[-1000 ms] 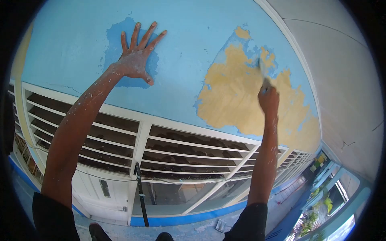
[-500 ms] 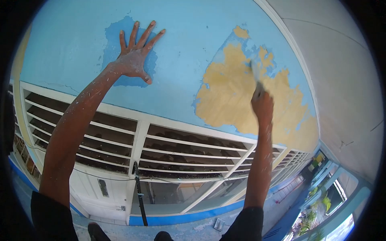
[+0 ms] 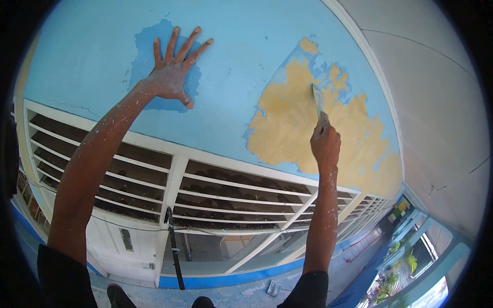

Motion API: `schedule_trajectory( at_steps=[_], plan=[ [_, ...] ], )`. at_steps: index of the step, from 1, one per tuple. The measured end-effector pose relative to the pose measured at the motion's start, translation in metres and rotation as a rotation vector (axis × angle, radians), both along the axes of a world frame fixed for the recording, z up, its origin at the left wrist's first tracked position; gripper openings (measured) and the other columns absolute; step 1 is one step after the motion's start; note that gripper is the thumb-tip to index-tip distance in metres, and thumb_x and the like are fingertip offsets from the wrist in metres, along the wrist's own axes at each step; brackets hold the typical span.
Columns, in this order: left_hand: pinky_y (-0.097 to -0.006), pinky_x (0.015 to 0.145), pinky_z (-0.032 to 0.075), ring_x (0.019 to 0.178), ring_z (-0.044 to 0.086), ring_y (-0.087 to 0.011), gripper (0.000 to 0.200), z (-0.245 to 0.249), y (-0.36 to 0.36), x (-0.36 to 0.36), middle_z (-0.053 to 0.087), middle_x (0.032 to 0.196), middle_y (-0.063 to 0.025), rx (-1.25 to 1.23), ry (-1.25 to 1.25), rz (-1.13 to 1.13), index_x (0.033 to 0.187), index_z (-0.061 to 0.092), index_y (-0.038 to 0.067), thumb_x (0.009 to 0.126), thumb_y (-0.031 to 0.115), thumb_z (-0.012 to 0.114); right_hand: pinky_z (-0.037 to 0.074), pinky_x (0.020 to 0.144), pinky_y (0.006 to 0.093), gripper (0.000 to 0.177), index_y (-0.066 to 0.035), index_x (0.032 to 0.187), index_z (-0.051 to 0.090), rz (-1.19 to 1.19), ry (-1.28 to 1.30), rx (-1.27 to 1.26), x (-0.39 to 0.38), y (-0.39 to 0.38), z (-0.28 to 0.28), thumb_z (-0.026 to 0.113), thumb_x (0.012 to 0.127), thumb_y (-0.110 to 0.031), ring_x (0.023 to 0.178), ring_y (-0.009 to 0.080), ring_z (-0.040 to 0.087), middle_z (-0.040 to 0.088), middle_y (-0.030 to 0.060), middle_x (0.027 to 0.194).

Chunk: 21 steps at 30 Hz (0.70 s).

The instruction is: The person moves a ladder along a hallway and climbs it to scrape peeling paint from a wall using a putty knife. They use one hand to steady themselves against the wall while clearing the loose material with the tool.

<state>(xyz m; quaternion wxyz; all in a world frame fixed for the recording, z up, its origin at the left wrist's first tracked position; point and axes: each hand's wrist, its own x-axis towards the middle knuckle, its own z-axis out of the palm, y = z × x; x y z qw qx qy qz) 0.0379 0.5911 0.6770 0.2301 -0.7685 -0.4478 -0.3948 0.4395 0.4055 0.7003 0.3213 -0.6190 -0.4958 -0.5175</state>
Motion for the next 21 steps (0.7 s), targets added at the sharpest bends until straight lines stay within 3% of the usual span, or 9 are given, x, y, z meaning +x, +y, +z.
schedule_trajectory(
  at_steps=[1, 3, 5, 7, 10, 12, 13, 15, 21],
  plan=[
    [-0.0758, 0.119, -0.013, 0.158, -0.023, -0.0387, 0.174, 0.001, -0.003, 0.0, -0.014, 0.176, 0.0008, -0.017, 0.008, 0.006, 0.167, -0.001, 0.041, 0.028, 0.052, 0.104, 0.056, 0.07, 0.0594, 0.034, -0.002, 0.121, 0.073, 0.063, 0.037, 0.013, -0.011, -0.001, -0.003, 0.056, 0.101, -0.024, 0.078, 0.0534, 0.067, 0.069, 0.0336, 0.085],
    [-0.0758, 0.119, -0.013, 0.158, -0.023, -0.0387, 0.174, 0.003, -0.007, -0.001, -0.015, 0.176, 0.0007, -0.03, 0.019, 0.001, 0.167, -0.001, 0.041, 0.029, 0.052, 0.104, 0.056, 0.07, 0.0595, 0.033, 0.0, 0.115, 0.075, -0.037, 0.025, 0.063, -0.003, 0.012, 0.025, 0.057, 0.101, -0.025, 0.077, 0.0532, 0.068, 0.068, 0.0334, 0.083],
    [-0.0757, 0.119, -0.013, 0.157, -0.023, -0.0387, 0.173, 0.003, -0.007, -0.003, -0.015, 0.176, 0.0006, -0.032, 0.022, 0.003, 0.167, -0.002, 0.041, 0.03, 0.052, 0.104, 0.055, 0.067, 0.0592, 0.034, 0.001, 0.097, 0.075, -0.022, -0.021, 0.106, 0.018, 0.027, 0.072, 0.056, 0.101, -0.027, 0.076, 0.0527, 0.068, 0.068, 0.0339, 0.081],
    [-0.0757, 0.119, -0.013, 0.157, -0.024, -0.0386, 0.173, 0.002, -0.004, -0.001, -0.016, 0.176, 0.0004, -0.025, 0.025, 0.004, 0.167, -0.002, 0.041, 0.031, 0.052, 0.104, 0.055, 0.068, 0.0599, 0.037, 0.002, 0.091, 0.074, 0.058, 0.058, 0.098, 0.024, 0.031, 0.098, 0.055, 0.102, -0.028, 0.078, 0.0533, 0.067, 0.067, 0.0346, 0.081],
    [-0.0753, 0.119, -0.014, 0.157, -0.024, -0.0385, 0.172, 0.0, 0.0, -0.002, -0.016, 0.176, -0.0001, 0.001, 0.015, -0.021, 0.167, -0.002, 0.041, 0.031, 0.053, 0.104, 0.055, 0.07, 0.0599, 0.034, 0.0, 0.099, 0.074, -0.03, 0.011, 0.068, 0.014, 0.019, 0.066, 0.055, 0.102, -0.028, 0.08, 0.0533, 0.068, 0.068, 0.0345, 0.084],
    [-0.075, 0.119, -0.014, 0.157, -0.025, -0.0384, 0.173, 0.0, -0.001, -0.001, -0.016, 0.176, 0.0001, -0.012, 0.015, -0.02, 0.167, -0.002, 0.04, 0.031, 0.053, 0.104, 0.056, 0.072, 0.0612, 0.034, -0.006, 0.124, 0.071, -0.096, -0.016, -0.011, 0.0, 0.005, 0.024, 0.054, 0.103, -0.026, 0.081, 0.0531, 0.068, 0.068, 0.0335, 0.088],
    [-0.0749, 0.119, -0.014, 0.157, -0.025, -0.0383, 0.173, 0.001, -0.001, -0.002, -0.016, 0.176, 0.0001, -0.017, 0.015, -0.014, 0.167, -0.002, 0.04, 0.031, 0.052, 0.104, 0.055, 0.073, 0.0617, 0.035, -0.006, 0.126, 0.07, -0.017, -0.022, -0.019, -0.004, 0.001, 0.006, 0.055, 0.102, -0.025, 0.082, 0.0529, 0.068, 0.069, 0.0334, 0.088],
    [-0.0746, 0.119, -0.015, 0.157, -0.026, -0.0383, 0.174, 0.0, -0.003, -0.003, -0.016, 0.176, 0.0003, -0.023, 0.003, -0.025, 0.167, -0.002, 0.04, 0.03, 0.052, 0.104, 0.055, 0.073, 0.0619, 0.035, -0.006, 0.128, 0.07, -0.047, 0.042, -0.036, -0.001, 0.0, 0.004, 0.056, 0.102, -0.025, 0.082, 0.0528, 0.068, 0.069, 0.0329, 0.087],
    [-0.0744, 0.119, -0.016, 0.157, -0.026, -0.0379, 0.175, 0.002, -0.006, -0.004, -0.015, 0.176, 0.0005, -0.028, 0.003, -0.039, 0.167, -0.001, 0.04, 0.027, 0.051, 0.104, 0.056, 0.075, 0.0602, 0.032, 0.0, 0.107, 0.073, 0.03, 0.07, 0.089, 0.022, 0.02, 0.104, 0.055, 0.101, -0.026, 0.084, 0.0534, 0.068, 0.068, 0.0344, 0.087]
  ],
)
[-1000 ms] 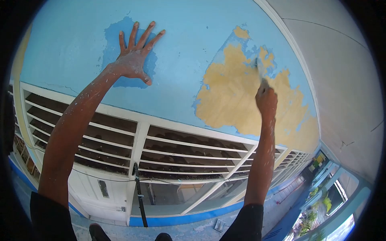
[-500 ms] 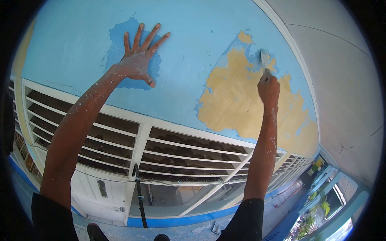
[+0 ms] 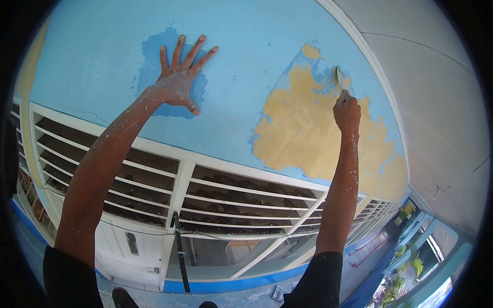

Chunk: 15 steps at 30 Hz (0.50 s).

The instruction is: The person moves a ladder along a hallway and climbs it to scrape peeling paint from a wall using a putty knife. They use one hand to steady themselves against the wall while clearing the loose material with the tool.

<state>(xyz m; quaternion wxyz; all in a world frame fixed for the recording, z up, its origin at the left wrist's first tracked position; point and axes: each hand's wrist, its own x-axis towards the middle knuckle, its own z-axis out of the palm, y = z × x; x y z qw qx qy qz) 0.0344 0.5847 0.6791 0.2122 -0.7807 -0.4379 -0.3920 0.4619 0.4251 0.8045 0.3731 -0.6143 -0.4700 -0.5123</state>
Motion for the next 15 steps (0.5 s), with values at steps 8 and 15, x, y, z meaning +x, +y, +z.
schedule_trajectory(
  at_steps=[8, 15],
  plan=[
    [-0.075, 0.118, -0.015, 0.156, -0.027, -0.039, 0.172, 0.003, -0.001, -0.001, -0.02, 0.175, -0.0012, -0.019, 0.034, 0.039, 0.167, -0.004, 0.038, 0.034, 0.051, 0.104, 0.055, 0.076, 0.0603, 0.038, 0.0, 0.092, 0.071, -0.059, -0.047, -0.003, 0.025, 0.005, -0.009, 0.056, 0.102, -0.033, 0.086, 0.0531, 0.068, 0.068, 0.0345, 0.083],
    [-0.0756, 0.118, -0.015, 0.156, -0.028, -0.0388, 0.171, -0.002, 0.002, -0.002, -0.019, 0.175, -0.0015, -0.004, 0.025, -0.01, 0.167, -0.005, 0.038, 0.035, 0.052, 0.104, 0.056, 0.073, 0.0584, 0.036, -0.001, 0.099, 0.073, -0.029, 0.118, -0.025, 0.033, -0.013, 0.027, 0.053, 0.103, -0.03, 0.083, 0.0519, 0.07, 0.071, 0.0306, 0.082]
  ],
)
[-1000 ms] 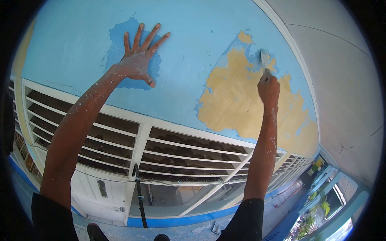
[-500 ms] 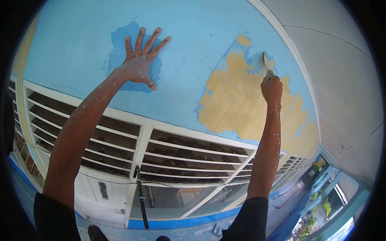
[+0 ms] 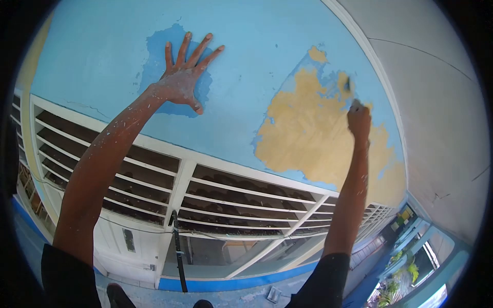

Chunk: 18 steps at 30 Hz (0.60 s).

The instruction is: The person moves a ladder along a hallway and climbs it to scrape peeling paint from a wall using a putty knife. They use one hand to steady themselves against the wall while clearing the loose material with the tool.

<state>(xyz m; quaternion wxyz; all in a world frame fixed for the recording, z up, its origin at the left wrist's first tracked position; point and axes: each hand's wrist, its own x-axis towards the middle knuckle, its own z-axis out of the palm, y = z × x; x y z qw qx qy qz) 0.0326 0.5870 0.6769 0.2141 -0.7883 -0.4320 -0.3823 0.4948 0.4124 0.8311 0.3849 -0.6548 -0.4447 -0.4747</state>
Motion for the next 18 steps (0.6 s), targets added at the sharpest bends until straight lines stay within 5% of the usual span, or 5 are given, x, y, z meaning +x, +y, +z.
schedule_trajectory(
  at_steps=[3, 7, 10, 15, 18],
  plan=[
    [-0.0752, 0.118, -0.016, 0.156, -0.028, -0.0385, 0.172, 0.001, 0.001, 0.002, -0.018, 0.175, -0.0014, 0.001, -0.002, 0.003, 0.167, -0.004, 0.038, 0.034, 0.052, 0.104, 0.055, 0.074, 0.058, 0.034, -0.003, 0.109, 0.074, 0.024, -0.145, 0.031, 0.001, -0.001, -0.061, 0.054, 0.102, -0.029, 0.084, 0.0524, 0.07, 0.072, 0.0284, 0.086],
    [-0.0747, 0.118, -0.016, 0.156, -0.028, -0.0383, 0.172, 0.002, 0.0, 0.003, -0.018, 0.175, -0.0009, -0.008, 0.005, 0.045, 0.167, -0.003, 0.039, 0.033, 0.053, 0.104, 0.056, 0.071, 0.0571, 0.041, -0.002, 0.123, 0.072, -0.016, -0.034, -0.047, 0.026, 0.004, -0.005, 0.051, 0.103, -0.031, 0.082, 0.0513, 0.071, 0.073, 0.0286, 0.09],
    [-0.075, 0.118, -0.015, 0.156, -0.027, -0.0386, 0.173, 0.0, 0.001, 0.003, -0.016, 0.176, -0.001, 0.009, -0.004, 0.036, 0.167, -0.002, 0.04, 0.031, 0.053, 0.104, 0.055, 0.071, 0.0591, 0.04, 0.001, 0.112, 0.072, 0.071, 0.152, -0.007, -0.004, -0.004, 0.017, 0.051, 0.103, -0.032, 0.08, 0.053, 0.069, 0.071, 0.0309, 0.088],
    [-0.0759, 0.119, -0.015, 0.157, -0.025, -0.0392, 0.174, -0.001, 0.005, 0.003, -0.014, 0.176, -0.0011, 0.024, -0.014, 0.018, 0.167, 0.0, 0.04, 0.027, 0.053, 0.103, 0.056, 0.078, 0.0582, 0.038, -0.002, 0.121, 0.073, -0.192, -0.053, -0.069, 0.029, -0.008, -0.051, 0.052, 0.102, -0.029, 0.09, 0.0506, 0.071, 0.072, 0.0324, 0.1],
    [-0.0762, 0.118, -0.015, 0.157, -0.025, -0.0391, 0.174, 0.001, -0.001, 0.004, -0.013, 0.176, -0.0009, 0.005, -0.019, 0.032, 0.167, 0.001, 0.04, 0.027, 0.052, 0.104, 0.056, 0.08, 0.0583, 0.036, 0.0, 0.111, 0.073, 0.087, -0.039, 0.049, 0.019, -0.009, -0.087, 0.055, 0.101, -0.029, 0.095, 0.0514, 0.069, 0.069, 0.0351, 0.103]
  ],
)
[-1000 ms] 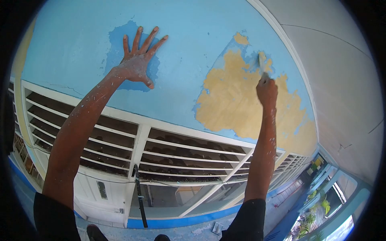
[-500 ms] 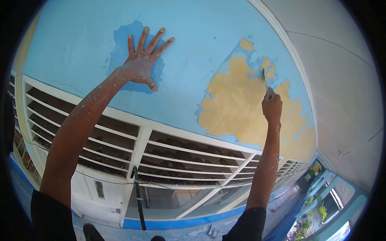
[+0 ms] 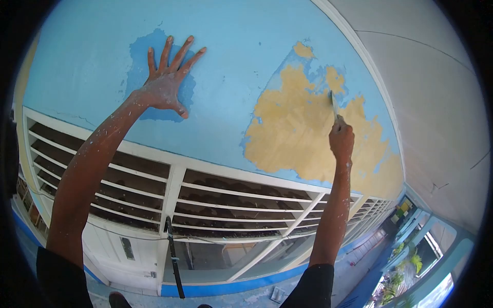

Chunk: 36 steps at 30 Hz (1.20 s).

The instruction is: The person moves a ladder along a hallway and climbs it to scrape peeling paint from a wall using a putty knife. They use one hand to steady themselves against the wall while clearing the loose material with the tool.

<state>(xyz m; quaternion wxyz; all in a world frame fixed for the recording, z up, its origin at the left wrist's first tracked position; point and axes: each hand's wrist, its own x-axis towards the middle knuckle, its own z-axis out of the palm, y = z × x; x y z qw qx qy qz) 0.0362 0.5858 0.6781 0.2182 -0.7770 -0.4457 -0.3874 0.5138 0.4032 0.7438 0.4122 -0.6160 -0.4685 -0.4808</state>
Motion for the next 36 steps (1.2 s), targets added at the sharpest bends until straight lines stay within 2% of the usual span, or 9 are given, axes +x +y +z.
schedule_trajectory(
  at_steps=[6, 15, 22, 25, 27, 28, 29, 31, 36],
  plan=[
    [-0.0766, 0.118, -0.014, 0.158, -0.023, -0.0395, 0.174, -0.001, 0.006, 0.001, -0.011, 0.176, -0.0005, 0.05, 0.004, 0.027, 0.167, 0.002, 0.04, 0.026, 0.052, 0.104, 0.057, 0.062, 0.0522, 0.037, 0.0, 0.106, 0.074, -0.007, 0.256, 0.011, 0.024, 0.001, 0.074, 0.051, 0.102, -0.03, 0.06, 0.0445, 0.07, 0.07, 0.0314, 0.082],
    [-0.0761, 0.119, -0.013, 0.158, -0.023, -0.0374, 0.177, 0.001, -0.001, 0.002, -0.011, 0.176, 0.0013, 0.007, 0.007, 0.036, 0.167, 0.002, 0.041, 0.023, 0.053, 0.103, 0.055, 0.076, 0.0598, 0.035, -0.001, 0.098, 0.074, -0.142, 0.058, 0.028, 0.025, -0.003, -0.008, 0.055, 0.101, -0.031, 0.09, 0.052, 0.069, 0.069, 0.0346, 0.092],
    [-0.0772, 0.118, -0.013, 0.158, -0.023, -0.0377, 0.178, -0.004, 0.007, 0.004, -0.011, 0.176, 0.0012, 0.062, 0.0, 0.045, 0.167, 0.003, 0.041, 0.019, 0.054, 0.102, 0.043, 0.04, 0.041, 0.039, 0.001, 0.093, 0.073, 0.015, 0.198, 0.028, 0.063, -0.004, 0.058, 0.051, 0.104, -0.028, 0.04, 0.0213, 0.055, 0.057, 0.0111, 0.055],
    [-0.078, 0.118, -0.012, 0.158, -0.022, -0.0386, 0.178, -0.003, 0.007, 0.004, -0.011, 0.176, 0.001, 0.049, -0.003, 0.032, 0.167, 0.003, 0.042, 0.02, 0.053, 0.103, 0.054, 0.059, 0.0465, 0.036, -0.002, 0.115, 0.076, -0.203, -0.175, -0.001, 0.103, -0.006, 0.012, 0.055, 0.103, -0.028, 0.061, 0.0317, 0.07, 0.071, 0.0205, 0.075],
    [-0.0785, 0.118, -0.011, 0.158, -0.021, -0.0391, 0.179, 0.0, 0.003, 0.003, -0.01, 0.176, 0.0008, 0.025, 0.007, 0.055, 0.167, 0.003, 0.041, 0.019, 0.054, 0.102, 0.055, 0.076, 0.051, 0.034, -0.003, 0.117, 0.076, -0.037, 0.227, -0.099, 0.019, -0.025, -0.014, 0.057, 0.101, -0.026, 0.087, 0.0436, 0.073, 0.074, 0.0276, 0.091],
    [-0.0788, 0.118, -0.01, 0.158, -0.021, -0.0393, 0.179, 0.001, 0.001, 0.003, -0.01, 0.176, 0.0006, 0.012, 0.018, 0.068, 0.167, 0.003, 0.041, 0.019, 0.055, 0.102, 0.056, 0.076, 0.0508, 0.034, -0.003, 0.121, 0.074, -0.054, 0.007, -0.059, 0.053, -0.018, -0.013, 0.058, 0.1, -0.024, 0.087, 0.0434, 0.073, 0.074, 0.0276, 0.091],
    [-0.0789, 0.118, -0.01, 0.158, -0.02, -0.0394, 0.18, 0.002, 0.001, 0.003, -0.01, 0.176, 0.0006, 0.022, 0.021, 0.069, 0.167, 0.003, 0.041, 0.018, 0.056, 0.101, 0.056, 0.061, 0.0452, 0.038, -0.003, 0.129, 0.071, -0.175, -0.209, 0.005, 0.075, -0.016, -0.005, 0.057, 0.101, -0.023, 0.062, 0.032, 0.071, 0.072, 0.024, 0.081],
    [-0.0792, 0.118, -0.009, 0.158, -0.02, -0.0398, 0.181, 0.0, 0.003, 0.003, -0.01, 0.176, 0.0004, 0.028, 0.02, 0.072, 0.167, 0.003, 0.04, 0.016, 0.059, 0.1, 0.052, 0.047, 0.0401, 0.038, -0.001, 0.127, 0.07, 0.003, 0.105, -0.068, 0.068, -0.017, 0.032, 0.055, 0.101, -0.023, 0.046, 0.0236, 0.063, 0.068, 0.0206, 0.07],
    [-0.0784, 0.118, -0.012, 0.158, -0.021, -0.0394, 0.184, -0.005, 0.016, 0.005, -0.01, 0.177, 0.0003, 0.098, 0.004, 0.054, 0.167, 0.004, 0.04, 0.011, 0.063, 0.098, 0.047, 0.044, 0.042, 0.034, -0.001, 0.108, 0.075, -0.008, 0.082, 0.012, 0.09, -0.005, 0.057, 0.053, 0.103, -0.026, 0.043, 0.0257, 0.062, 0.065, 0.0196, 0.063]
  ],
)
